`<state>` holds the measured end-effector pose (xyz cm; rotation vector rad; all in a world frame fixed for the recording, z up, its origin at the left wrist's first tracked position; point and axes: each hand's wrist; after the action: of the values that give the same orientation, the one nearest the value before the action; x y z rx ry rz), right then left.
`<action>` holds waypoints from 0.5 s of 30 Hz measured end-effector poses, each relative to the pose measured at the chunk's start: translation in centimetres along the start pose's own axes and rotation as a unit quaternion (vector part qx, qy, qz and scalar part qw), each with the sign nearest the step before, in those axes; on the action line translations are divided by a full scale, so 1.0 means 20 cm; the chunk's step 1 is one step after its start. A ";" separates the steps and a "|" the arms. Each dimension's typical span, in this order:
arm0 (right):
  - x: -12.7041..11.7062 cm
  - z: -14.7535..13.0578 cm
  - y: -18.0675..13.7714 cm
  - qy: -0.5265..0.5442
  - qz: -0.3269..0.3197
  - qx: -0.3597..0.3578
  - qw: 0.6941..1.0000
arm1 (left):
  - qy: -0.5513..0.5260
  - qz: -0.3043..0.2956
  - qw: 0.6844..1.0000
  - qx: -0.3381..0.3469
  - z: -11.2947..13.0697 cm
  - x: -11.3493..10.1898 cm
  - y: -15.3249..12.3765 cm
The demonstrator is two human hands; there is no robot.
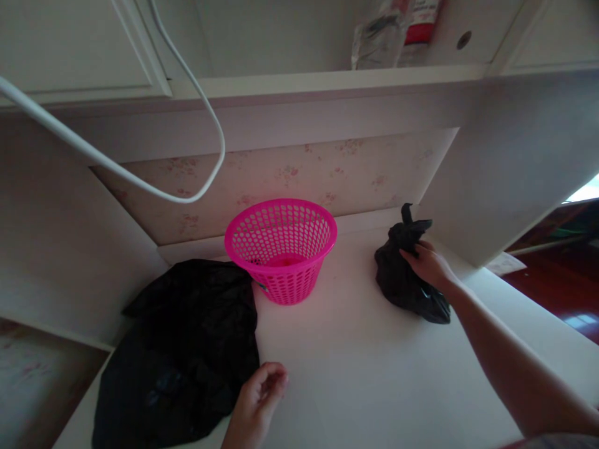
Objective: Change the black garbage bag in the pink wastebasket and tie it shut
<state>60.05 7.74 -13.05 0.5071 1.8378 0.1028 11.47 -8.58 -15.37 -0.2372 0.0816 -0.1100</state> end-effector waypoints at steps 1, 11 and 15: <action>0.01 0.00 -0.02 0.002 -0.002 0.000 1.000 | 0.013 0.008 1.000 0.000 0.00 -0.01 -0.02; -0.01 -0.30 -0.61 -0.027 0.218 -0.051 0.974 | 0.296 0.238 0.908 0.178 0.13 -0.55 0.04; 0.10 -0.51 -0.83 0.075 0.224 -0.037 0.971 | 0.433 0.391 0.795 0.167 0.11 -0.87 0.10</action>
<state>45.34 -4.66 -16.83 0.8741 1.8272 0.5249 -5.29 -4.05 -12.48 0.2378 1.0652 0.6105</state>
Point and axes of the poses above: each hand's wrist, its own y-axis towards the middle knuckle, its own x-axis out of the palm, z = x × y, and after that the axes turned 3 degrees about -z, right-handed
